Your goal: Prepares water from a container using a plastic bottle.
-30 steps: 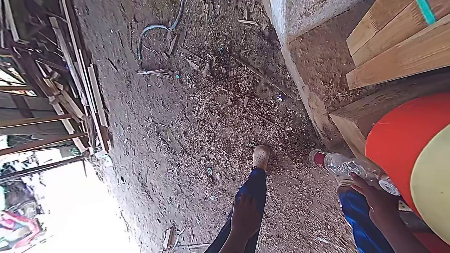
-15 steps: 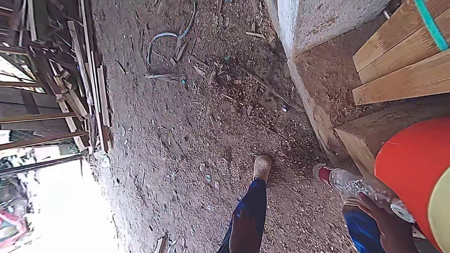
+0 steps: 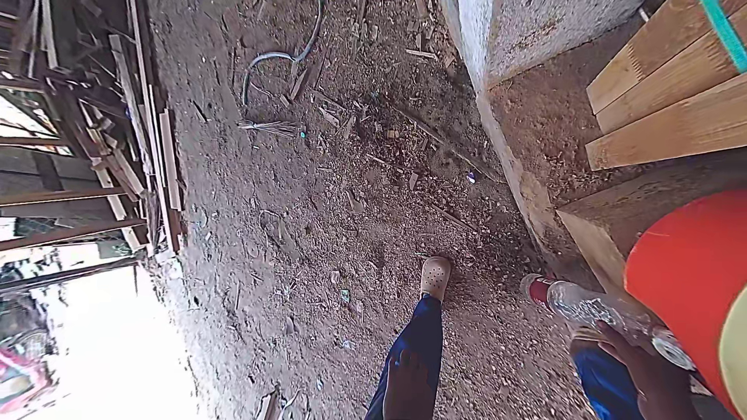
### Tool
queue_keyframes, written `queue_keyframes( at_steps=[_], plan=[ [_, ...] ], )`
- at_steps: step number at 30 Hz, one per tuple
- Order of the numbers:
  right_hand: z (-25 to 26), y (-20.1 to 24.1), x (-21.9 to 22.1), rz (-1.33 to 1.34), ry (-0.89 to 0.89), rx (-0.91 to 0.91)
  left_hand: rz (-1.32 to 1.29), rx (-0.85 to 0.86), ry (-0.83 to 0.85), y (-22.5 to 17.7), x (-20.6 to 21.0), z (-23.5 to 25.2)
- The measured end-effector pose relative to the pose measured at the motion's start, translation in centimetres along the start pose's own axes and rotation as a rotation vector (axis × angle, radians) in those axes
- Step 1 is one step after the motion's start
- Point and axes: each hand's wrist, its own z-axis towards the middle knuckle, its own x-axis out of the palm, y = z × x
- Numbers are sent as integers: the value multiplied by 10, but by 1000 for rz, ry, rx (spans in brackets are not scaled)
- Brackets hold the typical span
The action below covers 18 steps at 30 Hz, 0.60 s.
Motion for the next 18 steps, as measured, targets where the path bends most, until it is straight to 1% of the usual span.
queue_keyframes(
  at_steps=[2, 6, 18],
  plan=[
    [1, -1, -1, 2, -3, -6, 4, -20, 23, -4, -2, -1],
    [1, -2, -1, 19, -8, -17, -6, -25, -29, -5, 4, 0],
    [3, -4, -3, 15, 19, -31, 11, -16, -26, -11, 3, 1]
  ],
)
